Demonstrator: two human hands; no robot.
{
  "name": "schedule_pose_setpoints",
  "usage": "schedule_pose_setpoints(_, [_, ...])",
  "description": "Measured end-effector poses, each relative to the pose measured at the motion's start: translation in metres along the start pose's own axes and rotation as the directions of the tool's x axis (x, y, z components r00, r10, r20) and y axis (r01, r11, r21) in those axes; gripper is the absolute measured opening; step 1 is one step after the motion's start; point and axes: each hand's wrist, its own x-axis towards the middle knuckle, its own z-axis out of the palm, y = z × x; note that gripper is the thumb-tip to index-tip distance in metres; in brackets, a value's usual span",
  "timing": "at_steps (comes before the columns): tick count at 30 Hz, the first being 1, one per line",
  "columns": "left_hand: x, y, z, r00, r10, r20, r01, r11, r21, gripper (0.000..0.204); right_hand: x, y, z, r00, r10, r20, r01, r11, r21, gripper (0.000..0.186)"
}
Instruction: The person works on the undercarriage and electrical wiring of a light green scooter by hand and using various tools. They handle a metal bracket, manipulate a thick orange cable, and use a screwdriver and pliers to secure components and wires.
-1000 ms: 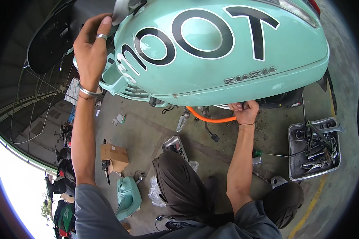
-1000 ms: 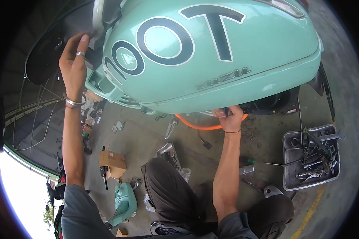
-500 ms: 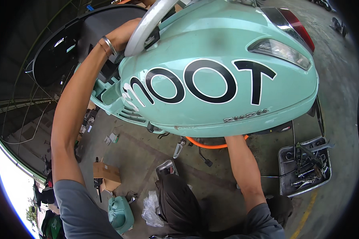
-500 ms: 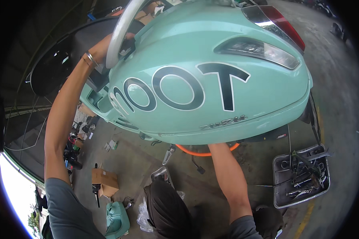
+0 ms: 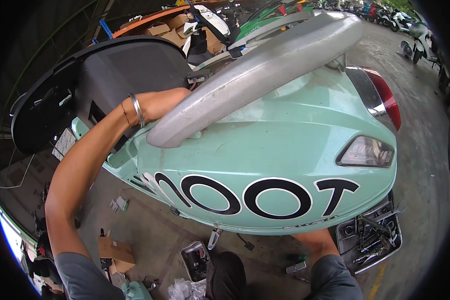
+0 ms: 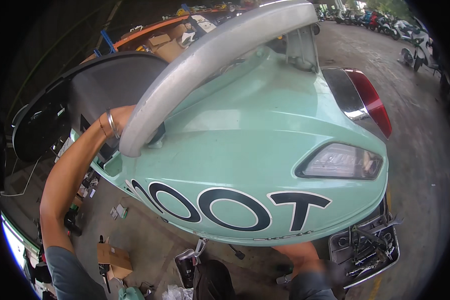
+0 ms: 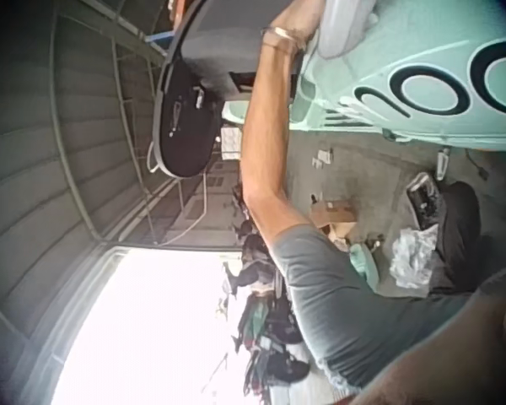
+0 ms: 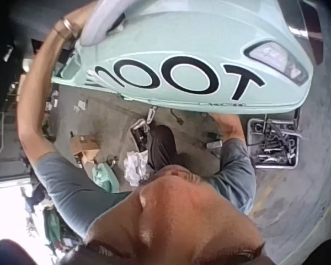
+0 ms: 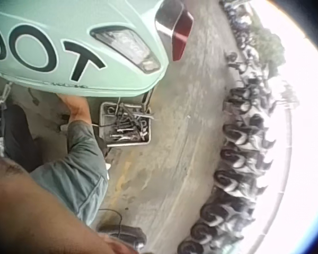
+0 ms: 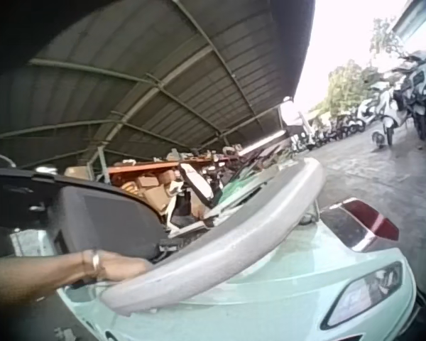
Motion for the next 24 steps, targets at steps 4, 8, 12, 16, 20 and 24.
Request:
schedule_pose_setpoints(4, [-0.002, -0.001, 0.002, 0.999, -0.031, 0.021, 0.03, 0.999, 0.033, 0.035, 0.003, 0.003, 0.004, 1.0, 0.023, 0.019, -0.022, 0.999, -0.042, 0.04])
schedule_pose_setpoints(8, [-0.006, 0.006, 0.003, 0.996, -0.082, 0.025, 0.082, 0.996, 0.021, 0.04, 0.0, 0.004, -0.003, 0.999, 0.046, 0.025, -0.044, 0.996, -0.077, 0.04])
schedule_pose_setpoints(12, [-0.01, 0.018, -0.001, 0.992, 0.073, 0.103, -0.096, 0.966, 0.239, 0.035, -0.006, -0.002, -0.01, 0.998, 0.049, 0.029, -0.045, 0.991, -0.129, 0.039])
schedule_pose_setpoints(16, [-0.007, 0.021, -0.002, 0.995, -0.02, 0.099, -0.006, 0.965, 0.261, 0.038, -0.007, -0.006, -0.017, 0.998, 0.05, 0.034, -0.044, 0.985, -0.164, 0.039])
schedule_pose_setpoints(20, [-0.008, 0.02, -0.002, 0.993, 0.036, 0.114, -0.068, 0.953, 0.296, 0.036, -0.02, 0.0, -0.026, 0.998, 0.057, 0.04, -0.044, 0.962, -0.27, 0.039])
schedule_pose_setpoints(24, [-0.003, 0.011, 0.002, 0.991, 0.078, 0.105, -0.095, 0.98, 0.173, 0.036, -0.027, 0.004, -0.024, 0.998, 0.056, 0.012, -0.047, 0.921, -0.386, 0.039])
